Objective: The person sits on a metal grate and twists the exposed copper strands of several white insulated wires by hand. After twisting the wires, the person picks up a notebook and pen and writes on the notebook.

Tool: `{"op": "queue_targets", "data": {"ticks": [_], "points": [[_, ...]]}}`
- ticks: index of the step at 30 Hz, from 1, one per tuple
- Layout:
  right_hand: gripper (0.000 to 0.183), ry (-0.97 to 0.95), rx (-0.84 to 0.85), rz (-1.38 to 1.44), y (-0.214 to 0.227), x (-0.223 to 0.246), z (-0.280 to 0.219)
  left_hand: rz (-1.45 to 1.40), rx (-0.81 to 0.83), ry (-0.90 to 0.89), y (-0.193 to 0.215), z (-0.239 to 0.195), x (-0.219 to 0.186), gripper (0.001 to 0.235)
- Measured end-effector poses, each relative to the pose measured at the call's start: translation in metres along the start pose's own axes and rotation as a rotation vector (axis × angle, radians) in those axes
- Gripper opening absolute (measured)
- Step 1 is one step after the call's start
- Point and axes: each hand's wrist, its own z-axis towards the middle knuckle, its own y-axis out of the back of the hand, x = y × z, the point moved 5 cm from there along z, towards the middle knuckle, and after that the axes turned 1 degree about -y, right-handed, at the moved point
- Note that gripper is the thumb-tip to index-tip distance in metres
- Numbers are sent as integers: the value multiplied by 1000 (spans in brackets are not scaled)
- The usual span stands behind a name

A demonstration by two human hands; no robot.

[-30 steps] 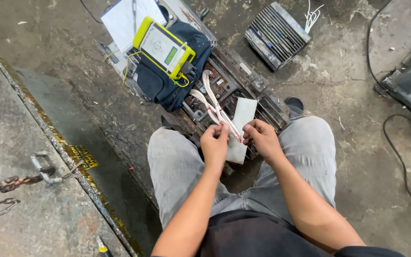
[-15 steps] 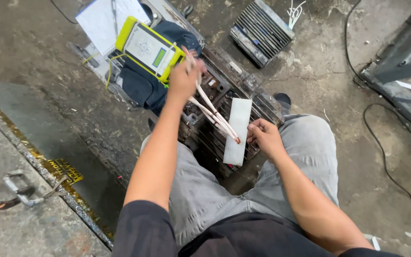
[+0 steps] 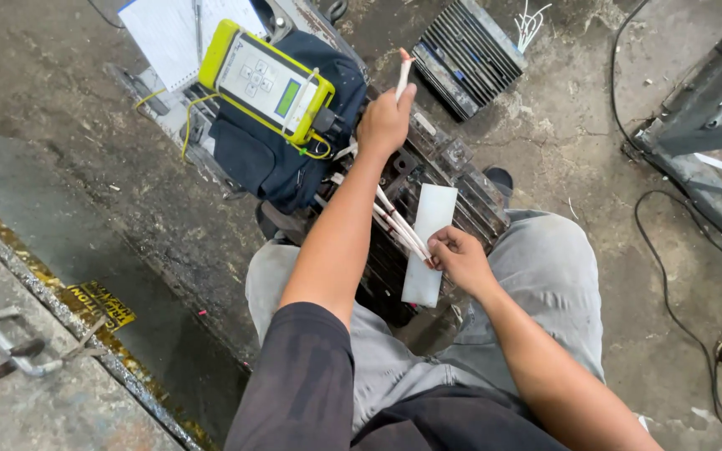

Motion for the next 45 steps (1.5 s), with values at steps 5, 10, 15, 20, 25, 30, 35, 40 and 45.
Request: {"op": "queue_targets", "data": {"ticks": [5, 10, 15, 20, 25, 30, 35, 40, 45], "points": [[9, -38, 17, 31, 2, 1, 1, -164, -160, 158, -13, 62, 44, 56], [15, 22, 0, 60, 4, -27, 17, -91, -177, 186, -20, 63, 57, 63], [18, -8, 57, 57, 8, -34, 26, 17, -209, 60, -5, 26, 23, 60], [19, 28, 97, 8, 4, -14, 7, -10, -172, -184, 10, -28, 2, 62], [19, 104, 91, -48, 4, -4, 10, -130, -134, -265, 52, -75, 5, 84], [17, 107, -24, -34, 13, -22, 21, 27, -332, -379, 87, -142, 28, 47], [16, 169, -54, -126, 13, -16, 18, 195, -205, -327, 46, -188, 78, 31], [18, 212, -74, -165, 8, 4, 5, 226, -137, -444, 26, -193, 79, 34], [20, 262, -120, -197, 6, 21, 0, 47, -330, -439, 47, -187, 95, 29]]}}
